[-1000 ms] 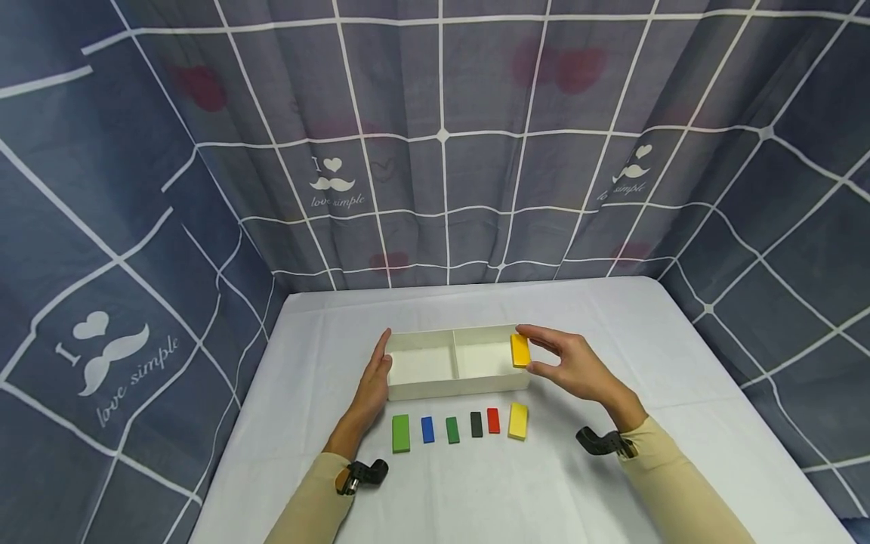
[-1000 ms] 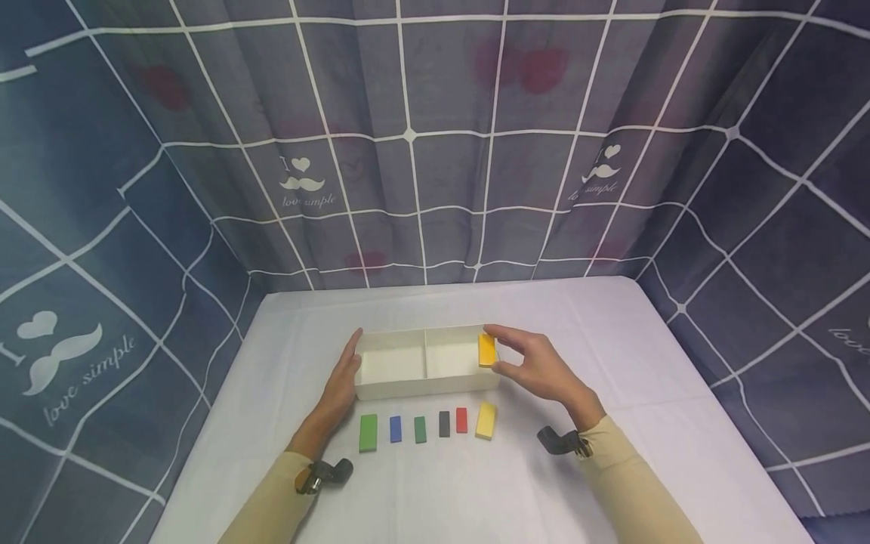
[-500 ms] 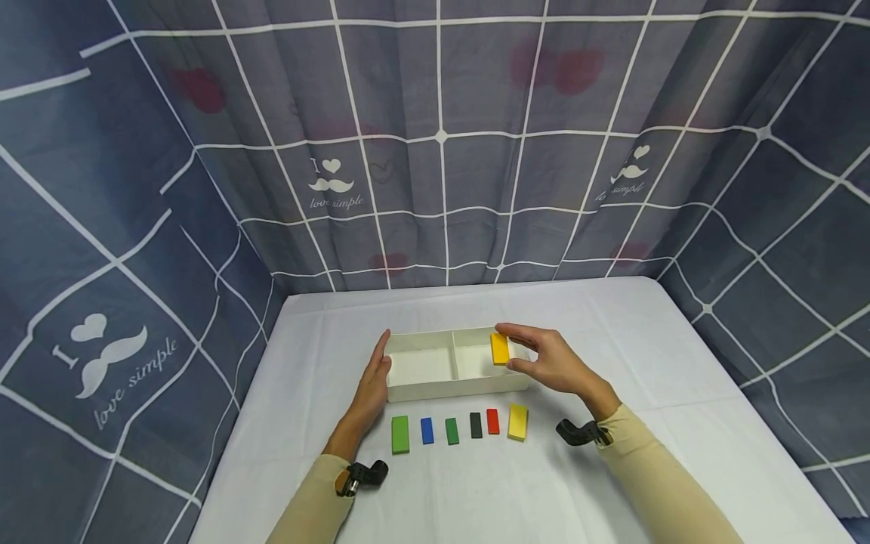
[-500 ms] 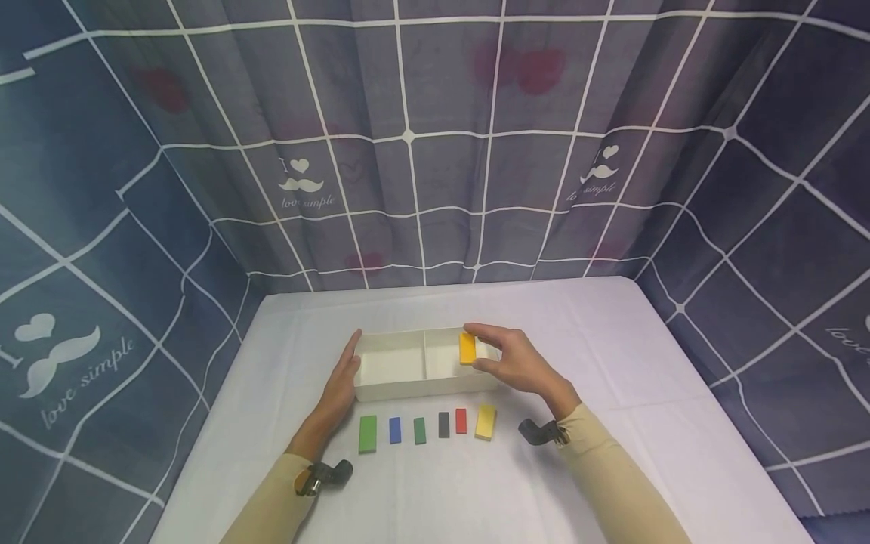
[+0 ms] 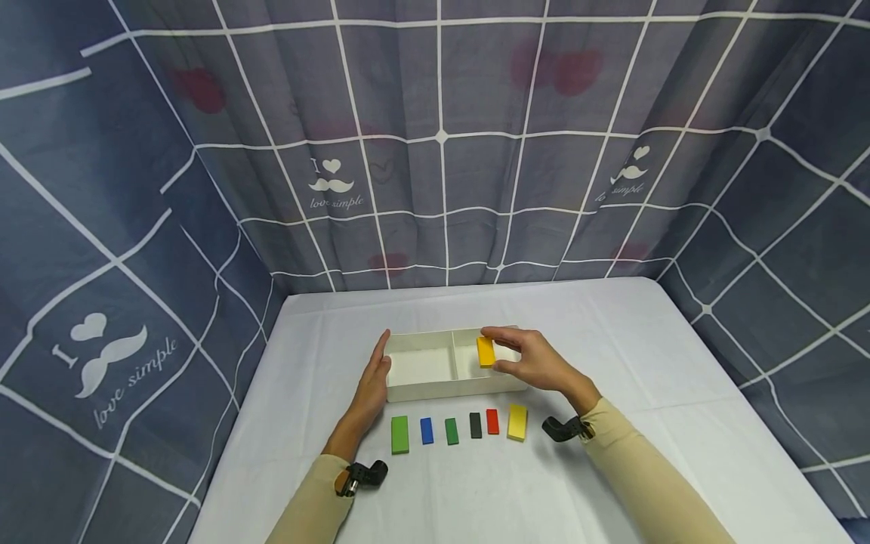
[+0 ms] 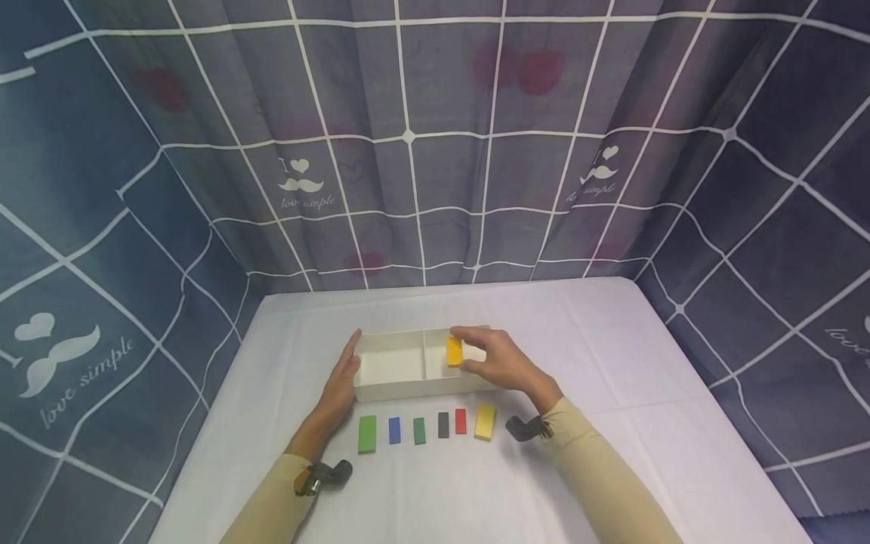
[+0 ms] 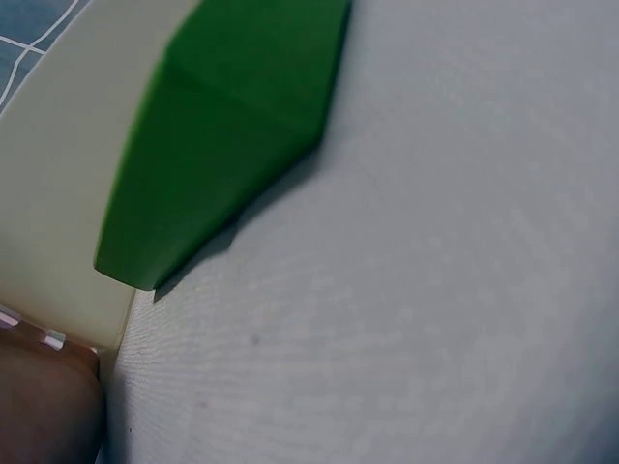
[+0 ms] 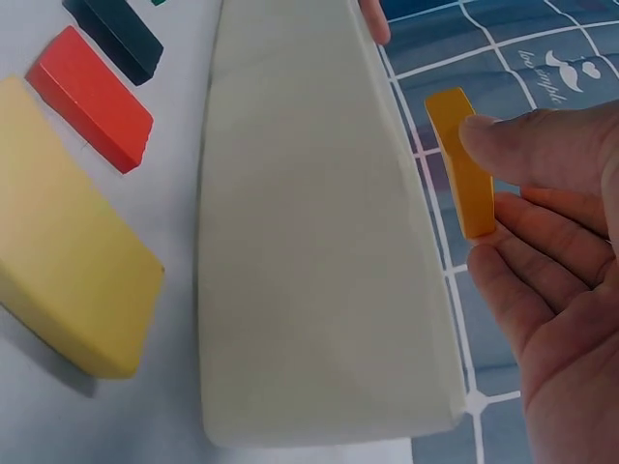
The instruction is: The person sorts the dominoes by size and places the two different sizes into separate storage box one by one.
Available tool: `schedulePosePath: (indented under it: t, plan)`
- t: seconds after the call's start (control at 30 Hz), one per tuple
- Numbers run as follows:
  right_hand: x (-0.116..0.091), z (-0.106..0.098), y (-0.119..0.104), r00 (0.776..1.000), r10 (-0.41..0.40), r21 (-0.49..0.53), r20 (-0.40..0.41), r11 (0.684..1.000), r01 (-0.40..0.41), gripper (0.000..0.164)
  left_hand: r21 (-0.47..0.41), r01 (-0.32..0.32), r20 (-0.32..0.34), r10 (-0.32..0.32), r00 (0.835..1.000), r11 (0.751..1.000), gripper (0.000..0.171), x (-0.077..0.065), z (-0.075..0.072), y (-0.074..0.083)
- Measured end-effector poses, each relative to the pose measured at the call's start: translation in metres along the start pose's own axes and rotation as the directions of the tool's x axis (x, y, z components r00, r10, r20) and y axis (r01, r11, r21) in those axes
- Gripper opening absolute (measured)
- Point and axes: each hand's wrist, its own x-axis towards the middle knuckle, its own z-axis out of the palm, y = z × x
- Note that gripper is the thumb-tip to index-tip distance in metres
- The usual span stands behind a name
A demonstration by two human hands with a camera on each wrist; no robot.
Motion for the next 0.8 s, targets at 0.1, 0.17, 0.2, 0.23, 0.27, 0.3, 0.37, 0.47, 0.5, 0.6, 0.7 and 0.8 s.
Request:
schedulePosePath:
  t: [0.1, 0.17, 0.2, 0.23, 0.27, 0.3, 0.37, 0.47, 0.5, 0.6, 0.7, 0.8]
  plan:
    - [0.003, 0.003, 0.001, 1.0, -0.005, -0.004, 0.013, 1.0, 0.005, 0.064, 0.002, 0.0, -0.001, 0.0, 1.0, 1.0, 0.057, 0.0, 0.0, 0.0]
    - [0.006, 0.005, 0.002, 1.0, -0.008, -0.012, 0.02, 1.0, 0.009, 0.064, 0.007, -0.005, -0.001, 0.005, 1.0, 1.0, 0.057, 0.0, 0.0, -0.001]
    - [0.007, 0.006, 0.003, 1.0, -0.007, -0.015, 0.023, 1.0, 0.008, 0.064, 0.008, -0.005, -0.002, 0.005, 1.0, 1.0, 0.057, 0.0, 0.0, -0.001]
    - [0.008, 0.007, 0.004, 1.0, -0.006, -0.017, 0.026, 1.0, 0.006, 0.064, 0.008, -0.008, -0.002, 0.008, 1.0, 1.0, 0.057, 0.0, 0.0, -0.001]
    - [0.009, 0.008, 0.004, 1.0, -0.006, -0.02, 0.029, 1.0, 0.006, 0.064, 0.009, -0.012, -0.001, 0.012, 1.0, 1.0, 0.057, 0.0, 0.0, -0.001]
    - [0.01, 0.009, 0.005, 0.999, -0.005, -0.023, 0.033, 1.0, 0.006, 0.063, 0.008, -0.014, -0.001, 0.014, 1.0, 1.0, 0.057, 0.0, 0.0, -0.001]
    - [0.013, 0.01, 0.006, 0.999, -0.002, -0.025, 0.041, 1.0, 0.003, 0.063, 0.008, -0.01, -0.002, 0.01, 1.0, 1.0, 0.057, 0.0, 0.0, -0.002]
    - [0.016, 0.013, 0.007, 0.998, -0.001, -0.03, 0.056, 1.0, 0.003, 0.063, 0.004, -0.004, -0.002, 0.004, 1.0, 1.0, 0.057, 0.0, 0.0, -0.002]
    - [0.018, 0.013, 0.007, 0.998, -0.001, -0.03, 0.061, 1.0, 0.002, 0.063, 0.001, -0.003, -0.002, 0.003, 1.0, 1.0, 0.057, 0.0, 0.0, -0.002]
    - [0.02, 0.016, 0.008, 0.997, 0.001, -0.039, 0.074, 0.999, 0.002, 0.064, -0.007, -0.003, 0.0, 0.003, 1.0, 1.0, 0.057, 0.0, 0.0, -0.002]
    - [0.024, 0.017, 0.01, 0.997, -0.006, -0.043, 0.081, 0.999, 0.009, 0.063, -0.012, -0.01, 0.002, 0.01, 1.0, 1.0, 0.057, -0.001, 0.0, -0.002]
    - [0.027, 0.019, 0.011, 0.996, -0.017, -0.039, 0.088, 0.999, 0.021, 0.064, -0.011, -0.009, 0.003, 0.009, 1.0, 1.0, 0.057, 0.0, 0.0, -0.001]
